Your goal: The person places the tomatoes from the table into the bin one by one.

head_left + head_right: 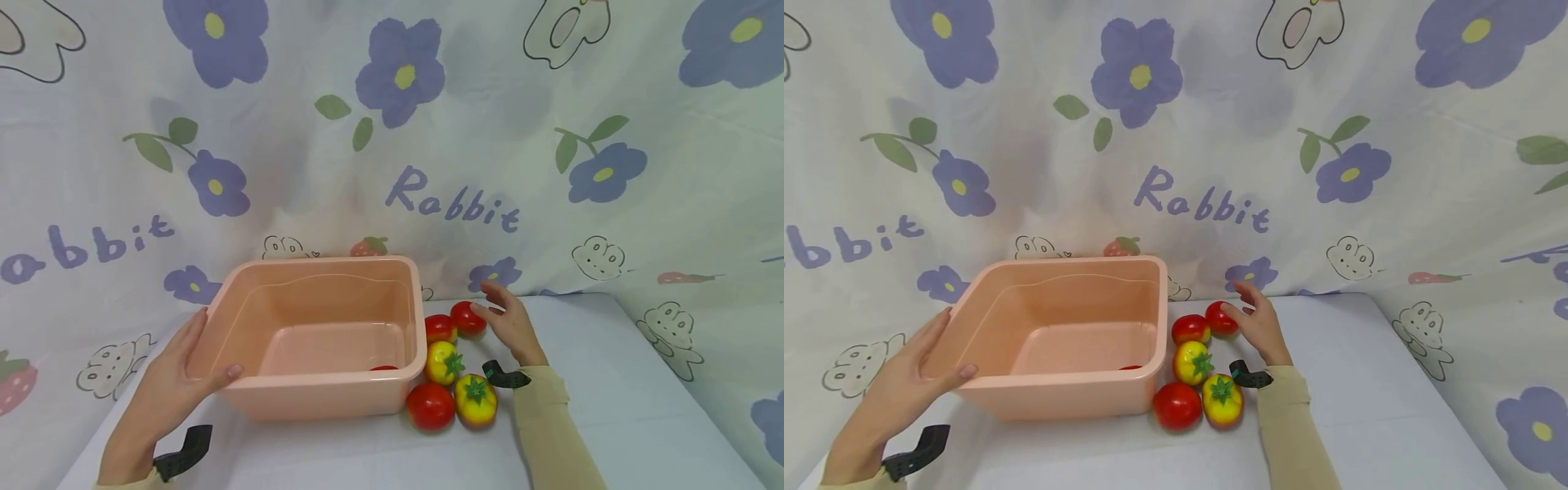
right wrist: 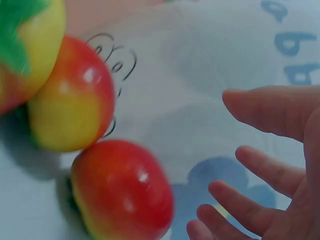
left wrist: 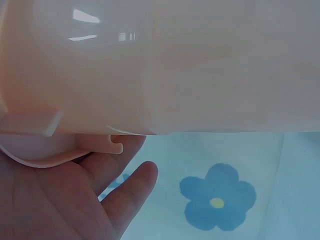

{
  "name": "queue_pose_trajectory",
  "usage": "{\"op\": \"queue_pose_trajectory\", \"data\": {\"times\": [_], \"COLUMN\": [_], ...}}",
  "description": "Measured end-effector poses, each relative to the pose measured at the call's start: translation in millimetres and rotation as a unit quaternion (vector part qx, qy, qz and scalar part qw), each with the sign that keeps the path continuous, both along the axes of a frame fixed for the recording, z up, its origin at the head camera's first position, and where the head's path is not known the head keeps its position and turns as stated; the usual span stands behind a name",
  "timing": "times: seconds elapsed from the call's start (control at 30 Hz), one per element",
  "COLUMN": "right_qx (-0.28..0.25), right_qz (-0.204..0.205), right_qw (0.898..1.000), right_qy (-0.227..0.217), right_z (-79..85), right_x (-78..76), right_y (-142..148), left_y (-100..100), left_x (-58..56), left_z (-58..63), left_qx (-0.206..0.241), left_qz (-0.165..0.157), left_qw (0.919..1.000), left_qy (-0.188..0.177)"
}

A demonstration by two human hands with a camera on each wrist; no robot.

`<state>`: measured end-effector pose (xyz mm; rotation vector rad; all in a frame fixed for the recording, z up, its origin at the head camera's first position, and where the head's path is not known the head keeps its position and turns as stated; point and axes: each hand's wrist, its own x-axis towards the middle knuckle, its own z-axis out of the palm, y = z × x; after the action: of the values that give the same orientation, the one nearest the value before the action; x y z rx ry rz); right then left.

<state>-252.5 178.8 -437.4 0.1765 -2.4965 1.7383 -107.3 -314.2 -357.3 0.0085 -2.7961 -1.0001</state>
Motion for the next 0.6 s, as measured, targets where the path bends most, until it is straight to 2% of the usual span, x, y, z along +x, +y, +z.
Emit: {"op": "queue_pose_trajectory", "data": {"times": [0.3,0.43,0.6], "right_qx": [-0.006,-0.003,0.003], "right_qz": [0.038,0.042,0.052], "right_qw": [0.997,0.995,0.993], "right_qy": [-0.065,-0.094,-0.107], "right_z": [-20.5,-25.4,-28.3], "right_x": [-6.5,-7.2,-6.9], "right_y": [6.7,6.9,6.1], "left_y": [-0.3,-0.7,0.6], "left_x": [0.0,0.0,-0.1], "left_z": [-0.2,-0.7,-0.1], "left_qx": [0.002,-0.002,0.0], "left_qz": [0.005,0.004,0.005], "left_qw": [0.9999,1.0,0.9999], "left_qy": [-0.009,-0.007,-0.011]}}
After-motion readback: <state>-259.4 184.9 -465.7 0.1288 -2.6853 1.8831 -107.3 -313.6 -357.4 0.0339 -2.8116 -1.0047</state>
